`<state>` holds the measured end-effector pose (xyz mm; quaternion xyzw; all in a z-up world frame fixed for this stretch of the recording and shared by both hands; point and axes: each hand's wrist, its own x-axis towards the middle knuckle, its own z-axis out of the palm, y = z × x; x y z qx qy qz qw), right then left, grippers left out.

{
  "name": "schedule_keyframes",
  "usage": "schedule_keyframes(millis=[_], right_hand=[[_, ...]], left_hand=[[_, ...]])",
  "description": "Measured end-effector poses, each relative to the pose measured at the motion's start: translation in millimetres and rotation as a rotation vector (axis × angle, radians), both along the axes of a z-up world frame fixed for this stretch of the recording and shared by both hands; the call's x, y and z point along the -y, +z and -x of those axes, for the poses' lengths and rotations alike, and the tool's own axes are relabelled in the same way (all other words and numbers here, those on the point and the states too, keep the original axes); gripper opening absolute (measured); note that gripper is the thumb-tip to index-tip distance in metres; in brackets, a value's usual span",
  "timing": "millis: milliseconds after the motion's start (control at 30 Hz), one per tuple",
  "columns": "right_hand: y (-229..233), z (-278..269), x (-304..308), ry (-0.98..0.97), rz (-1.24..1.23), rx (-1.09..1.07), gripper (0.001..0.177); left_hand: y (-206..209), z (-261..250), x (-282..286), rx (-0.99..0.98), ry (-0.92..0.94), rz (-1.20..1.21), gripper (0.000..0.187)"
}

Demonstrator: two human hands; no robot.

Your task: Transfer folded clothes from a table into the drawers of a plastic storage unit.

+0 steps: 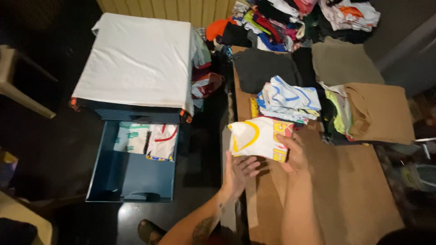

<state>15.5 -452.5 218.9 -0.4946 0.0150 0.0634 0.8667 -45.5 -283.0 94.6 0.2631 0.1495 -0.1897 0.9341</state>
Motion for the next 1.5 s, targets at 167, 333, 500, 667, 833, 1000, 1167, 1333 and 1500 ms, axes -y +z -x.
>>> schedule_keyframes(millis=[167,333,500,667,833,1000,1167,1333,1500], right_hand=[[-13.8,4.1,-64.1,0.071,-0.109,-0.02,0.043],[-54.7,13.5,-108.3,0.096,-0.181,-0.058,0.045],[-120.7,23.1,-143.2,0.104,-0.118,-0.17,0.042],[-135.9,43.5,-193.4,0.174,0.016,-0.322,0.038],[-168.9,53.8,-244.2,0.205,0.176,-0.438,0.034],[-189.8,56.8,-300.1,0.237,0.546,-0.251,0.039],[-187.9,66.7,-350.4,0.233,0.947,-0.095,0.057],[-202.2,73.2,-381.0,0.156,1.138,0.086,0.086],[-236.0,71.5,-392.6,0.285,1.269,-0.015,0.098]], left_hand=[[38.2,-4.5,-34.6,0.112,0.16,0.235,0.093],[35.3,-18.4,-87.2,0.224,0.327,0.285,0.073],[0.1,-32.5,-142.4,0.116,0.474,0.341,0.059],[-49.6,-29.8,-209.2,0.082,0.498,0.3,0.057],[-78.6,-19.2,-286.1,0.004,0.433,0.157,0.058],[-75.7,-30.1,-346.0,-0.047,0.294,0.051,0.07],[-106.7,-62.0,-383.4,-0.039,0.208,0.062,0.074],[-159.8,-96.5,-400.1,0.018,0.068,0.093,0.058],[-188.8,-118.4,-400.2,-0.1,-0.044,0.076,0.056]])
